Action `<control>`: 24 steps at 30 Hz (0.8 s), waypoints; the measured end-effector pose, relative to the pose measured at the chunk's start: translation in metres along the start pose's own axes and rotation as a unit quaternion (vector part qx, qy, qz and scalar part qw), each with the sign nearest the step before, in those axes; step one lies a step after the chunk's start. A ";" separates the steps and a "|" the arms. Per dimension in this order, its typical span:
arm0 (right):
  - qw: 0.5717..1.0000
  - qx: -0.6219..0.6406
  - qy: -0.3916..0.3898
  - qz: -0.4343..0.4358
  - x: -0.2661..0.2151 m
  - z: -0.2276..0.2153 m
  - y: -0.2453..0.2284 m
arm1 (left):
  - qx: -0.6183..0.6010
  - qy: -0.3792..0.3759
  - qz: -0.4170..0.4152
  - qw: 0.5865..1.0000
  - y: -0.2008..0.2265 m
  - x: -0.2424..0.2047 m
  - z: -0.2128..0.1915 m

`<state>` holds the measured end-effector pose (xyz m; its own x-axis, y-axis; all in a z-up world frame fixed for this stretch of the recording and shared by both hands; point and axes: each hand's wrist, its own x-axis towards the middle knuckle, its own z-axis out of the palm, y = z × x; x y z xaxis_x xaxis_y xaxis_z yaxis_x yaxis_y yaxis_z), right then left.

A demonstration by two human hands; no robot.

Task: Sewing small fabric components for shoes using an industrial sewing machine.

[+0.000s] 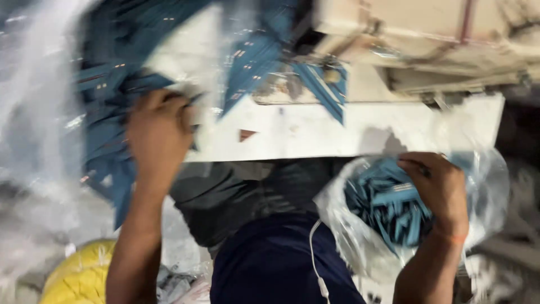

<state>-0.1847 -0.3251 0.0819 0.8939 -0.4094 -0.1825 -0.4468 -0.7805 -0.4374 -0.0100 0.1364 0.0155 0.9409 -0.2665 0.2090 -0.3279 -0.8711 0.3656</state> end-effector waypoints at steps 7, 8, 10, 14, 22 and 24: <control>0.990 0.019 -0.141 -0.017 -0.013 0.009 0.041 | -0.198 0.075 -0.047 0.976 0.040 0.011 -0.023; 0.986 -0.003 -0.162 -0.051 -0.012 0.019 0.043 | -0.260 0.076 -0.060 0.961 0.046 0.011 -0.025; 0.979 -0.022 -0.183 -0.088 -0.010 0.038 0.043 | -0.319 0.078 -0.073 0.942 0.064 0.015 -0.033; 0.958 -0.110 -0.151 -0.219 -0.016 0.067 0.044 | -0.261 0.020 0.031 0.965 0.099 0.024 -0.029; 0.954 -0.093 -0.116 -0.259 -0.012 0.002 0.024 | -0.195 -0.062 0.024 0.979 0.106 0.028 -0.008; 0.977 0.044 -0.081 -0.193 -0.014 -0.012 0.012 | -0.202 -0.073 0.019 0.976 0.102 0.032 0.002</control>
<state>-0.2028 -0.3347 0.0901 0.9923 -0.0068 -0.1237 -0.0771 -0.8154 -0.5738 -0.0132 0.0379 0.0576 0.9198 -0.3774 0.1079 -0.3414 -0.6338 0.6941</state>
